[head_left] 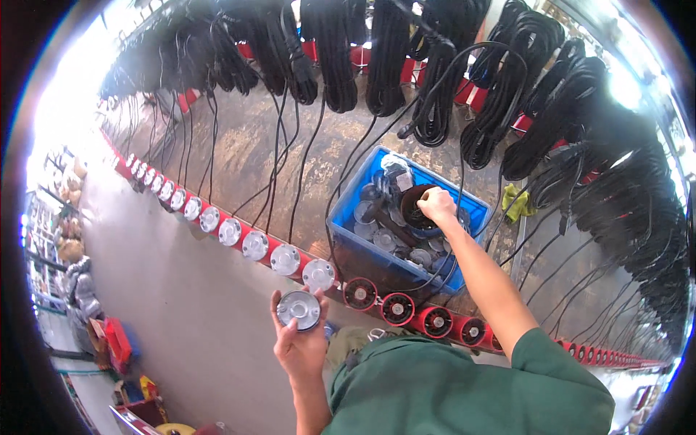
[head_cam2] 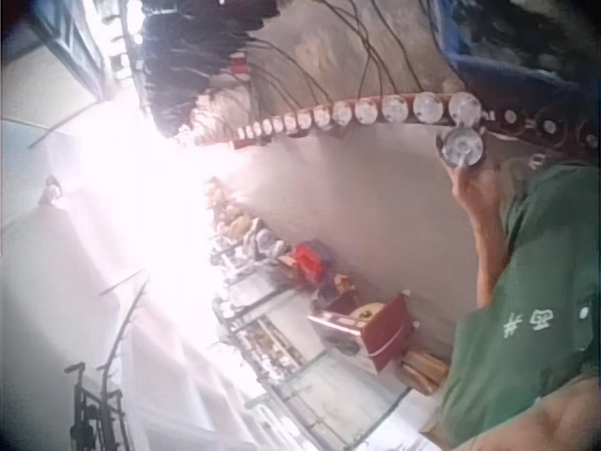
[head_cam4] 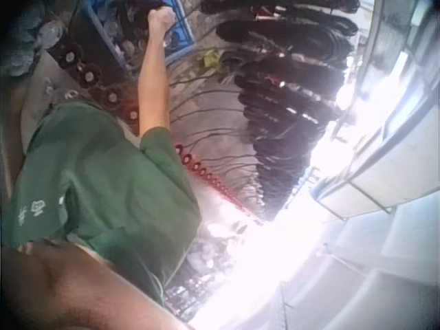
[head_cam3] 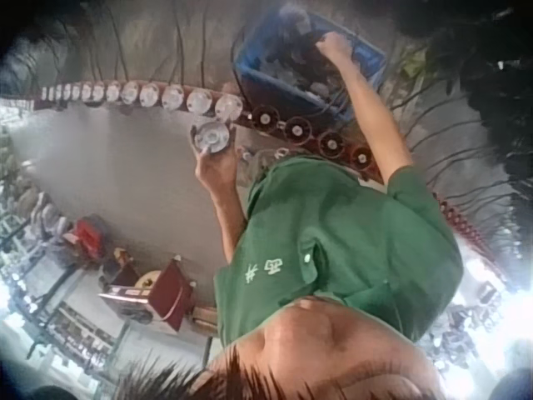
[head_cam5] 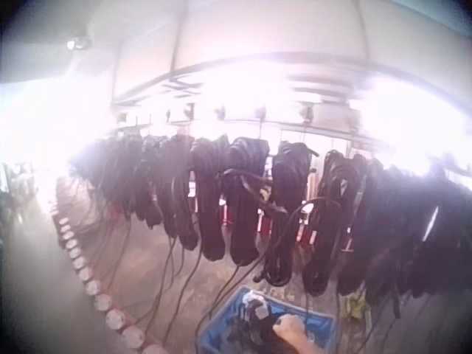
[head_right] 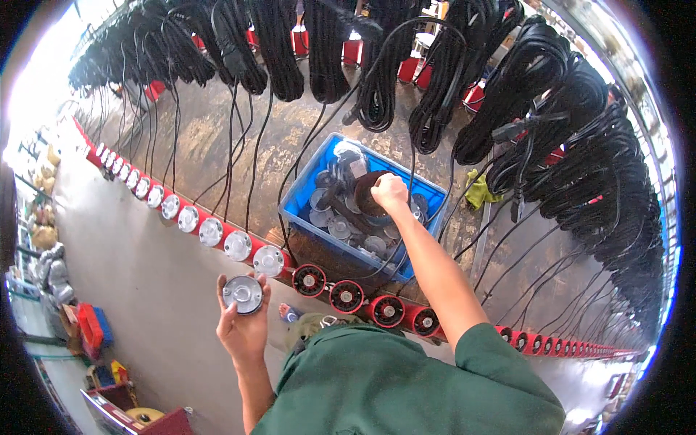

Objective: The person places metal plates onto red cylindrical motor housings, screws them in using a blue electric screwdriver, and applies liquid from a small bottle to the central shafts.

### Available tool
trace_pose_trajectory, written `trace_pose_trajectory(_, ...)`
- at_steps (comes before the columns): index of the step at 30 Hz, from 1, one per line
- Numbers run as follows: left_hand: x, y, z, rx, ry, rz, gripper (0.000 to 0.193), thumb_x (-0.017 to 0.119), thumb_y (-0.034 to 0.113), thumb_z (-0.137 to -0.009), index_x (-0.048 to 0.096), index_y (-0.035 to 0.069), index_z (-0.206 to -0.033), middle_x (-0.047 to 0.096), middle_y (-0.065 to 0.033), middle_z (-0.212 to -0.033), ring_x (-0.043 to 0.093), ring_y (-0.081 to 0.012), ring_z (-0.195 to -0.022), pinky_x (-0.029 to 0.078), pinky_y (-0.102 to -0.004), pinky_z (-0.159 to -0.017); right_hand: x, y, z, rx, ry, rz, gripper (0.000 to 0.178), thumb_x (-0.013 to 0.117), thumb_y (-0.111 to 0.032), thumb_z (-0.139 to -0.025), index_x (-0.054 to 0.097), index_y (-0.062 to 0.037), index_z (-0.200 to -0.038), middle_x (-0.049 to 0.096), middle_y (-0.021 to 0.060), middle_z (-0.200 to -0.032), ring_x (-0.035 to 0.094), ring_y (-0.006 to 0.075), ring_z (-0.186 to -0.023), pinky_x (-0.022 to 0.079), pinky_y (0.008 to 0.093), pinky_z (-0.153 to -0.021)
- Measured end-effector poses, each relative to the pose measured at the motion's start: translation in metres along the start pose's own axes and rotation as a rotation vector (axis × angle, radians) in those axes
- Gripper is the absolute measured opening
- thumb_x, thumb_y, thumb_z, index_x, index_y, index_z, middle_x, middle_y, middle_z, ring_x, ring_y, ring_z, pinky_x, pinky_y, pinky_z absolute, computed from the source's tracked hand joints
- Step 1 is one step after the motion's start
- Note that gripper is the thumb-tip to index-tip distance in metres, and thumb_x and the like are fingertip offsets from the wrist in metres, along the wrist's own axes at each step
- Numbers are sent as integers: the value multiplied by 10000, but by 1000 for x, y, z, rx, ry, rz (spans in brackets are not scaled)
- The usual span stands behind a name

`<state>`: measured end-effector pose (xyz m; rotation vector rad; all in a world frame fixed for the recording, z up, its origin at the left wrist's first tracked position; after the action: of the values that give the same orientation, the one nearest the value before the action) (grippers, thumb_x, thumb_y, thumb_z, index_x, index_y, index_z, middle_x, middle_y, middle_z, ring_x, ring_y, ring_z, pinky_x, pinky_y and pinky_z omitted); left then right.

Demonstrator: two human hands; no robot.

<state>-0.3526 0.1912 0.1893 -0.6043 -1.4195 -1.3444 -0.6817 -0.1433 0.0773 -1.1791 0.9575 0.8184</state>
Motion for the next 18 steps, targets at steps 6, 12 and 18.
trace_pose_trajectory(6, -25, 12, 11, 6, 110, 64, 660, 593, 54, -915, 424, 161, -1544, 509, -298, -1487, 506, -528, -1390, 422, -619, -1177, -28, 20, 0, -227, 16, -199, 259, 846, -338, -784, 859, -132, -941, 801, 74, -793, 765, 166, -722, 587, 318, -714)
trace_pose_trajectory(12, -29, 18, 9, 8, 136, 59, 641, 595, 62, -918, 433, 150, -1532, 522, -297, -1474, 527, -531, -1367, 454, -617, -1145, -32, 19, 11, -152, -79, -469, 218, 825, -243, -881, 845, -61, -999, 801, 40, -806, 733, 105, -677, 578, 265, -668)
trace_pose_trajectory(18, -25, 16, 5, -25, 149, 49, 621, 583, 63, -929, 438, 150, -1526, 526, -297, -1474, 532, -535, -1359, 475, -615, -1114, -41, 15, 16, -149, 22, -515, 215, 808, -233, -894, 838, -64, -1023, 796, 38, -809, 731, 108, -678, 577, 268, -682)
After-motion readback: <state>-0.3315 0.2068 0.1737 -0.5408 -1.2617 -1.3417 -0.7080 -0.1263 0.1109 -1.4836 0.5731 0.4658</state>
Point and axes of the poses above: each hand's wrist, its own z-axis away from the middle knuckle, its own x-axis out of the palm, y = z × x, the point moved 5 cm from there along -z, towards the middle knuckle
